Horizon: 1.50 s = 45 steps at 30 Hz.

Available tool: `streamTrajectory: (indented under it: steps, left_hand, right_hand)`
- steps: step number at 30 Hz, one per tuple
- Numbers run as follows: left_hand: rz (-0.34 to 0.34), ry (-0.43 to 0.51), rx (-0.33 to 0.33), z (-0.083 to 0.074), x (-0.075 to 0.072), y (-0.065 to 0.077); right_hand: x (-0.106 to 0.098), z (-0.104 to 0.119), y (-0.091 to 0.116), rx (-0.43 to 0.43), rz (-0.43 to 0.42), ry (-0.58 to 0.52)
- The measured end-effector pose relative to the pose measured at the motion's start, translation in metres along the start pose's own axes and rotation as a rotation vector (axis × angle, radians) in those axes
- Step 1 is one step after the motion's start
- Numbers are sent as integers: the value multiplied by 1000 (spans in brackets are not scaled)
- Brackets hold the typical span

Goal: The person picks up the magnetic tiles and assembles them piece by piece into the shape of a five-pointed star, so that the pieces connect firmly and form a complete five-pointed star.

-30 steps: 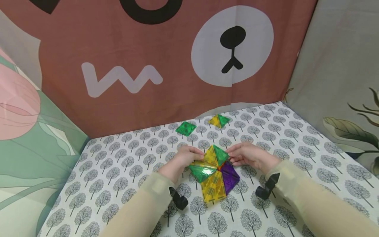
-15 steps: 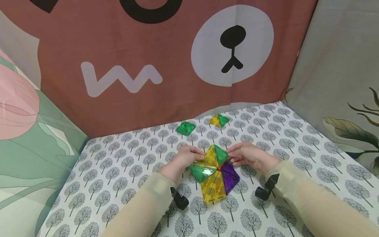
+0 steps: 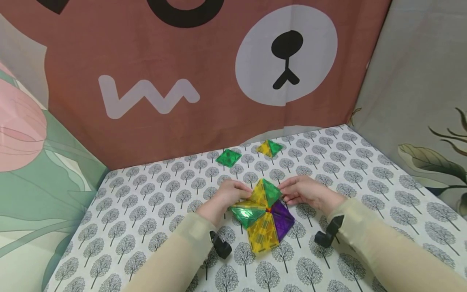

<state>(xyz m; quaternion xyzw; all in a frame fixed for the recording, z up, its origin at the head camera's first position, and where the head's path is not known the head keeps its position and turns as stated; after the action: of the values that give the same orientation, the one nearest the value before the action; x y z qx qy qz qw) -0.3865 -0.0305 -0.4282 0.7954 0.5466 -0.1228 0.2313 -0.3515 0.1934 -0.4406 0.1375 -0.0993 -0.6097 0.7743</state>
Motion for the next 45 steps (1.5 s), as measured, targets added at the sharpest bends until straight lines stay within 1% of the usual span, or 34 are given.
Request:
streamTrajectory:
  steps: [7,13,20,23,25,27,31,33,36,39,42,45]
  left_hand:
    - [16,-48,13,-2,0,3]
    - [22,-52,-3,-2,0,3]
    - [35,-44,-7,-5,0,6]
    - [28,-55,-11,-4,-1,8]
    - [27,-66,-4,-3,-3,9]
    - [18,-78,6,0,-6,12]
    - [-7,-101,12,9,-14,20]
    - [-18,-111,3,13,-17,24]
    - [-25,-123,-10,16,-20,30]
    - [-21,-103,-12,17,-22,34]
    - [-15,-88,-3,16,-23,37]
    - [-17,-87,5,16,-25,40]
  right_hand:
    - [2,1,1,-10,-13,46]
    - [3,1,1,-11,-26,55]
    - [7,5,3,-37,9,109]
    - [7,5,5,-47,17,122]
    - [6,5,9,-47,20,134]
    - [5,4,16,-38,15,174]
    - [5,3,40,-14,18,280]
    - [6,2,53,-15,32,307]
    - [11,-1,70,-24,67,264]
    - [16,-5,83,-16,94,148]
    - [21,-6,91,-15,110,45]
    - [23,-4,96,-21,123,-16]
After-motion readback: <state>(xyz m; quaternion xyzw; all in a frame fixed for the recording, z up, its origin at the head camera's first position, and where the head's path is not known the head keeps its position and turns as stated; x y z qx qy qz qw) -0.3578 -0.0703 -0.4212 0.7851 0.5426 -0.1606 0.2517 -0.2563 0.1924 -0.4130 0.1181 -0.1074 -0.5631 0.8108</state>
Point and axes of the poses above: each hand's wrist, its own y-axis away from the middle knuckle, its own x-axis out of the palm, z = x × y, the point moved 6 cm from there along -y, towards the middle knuckle
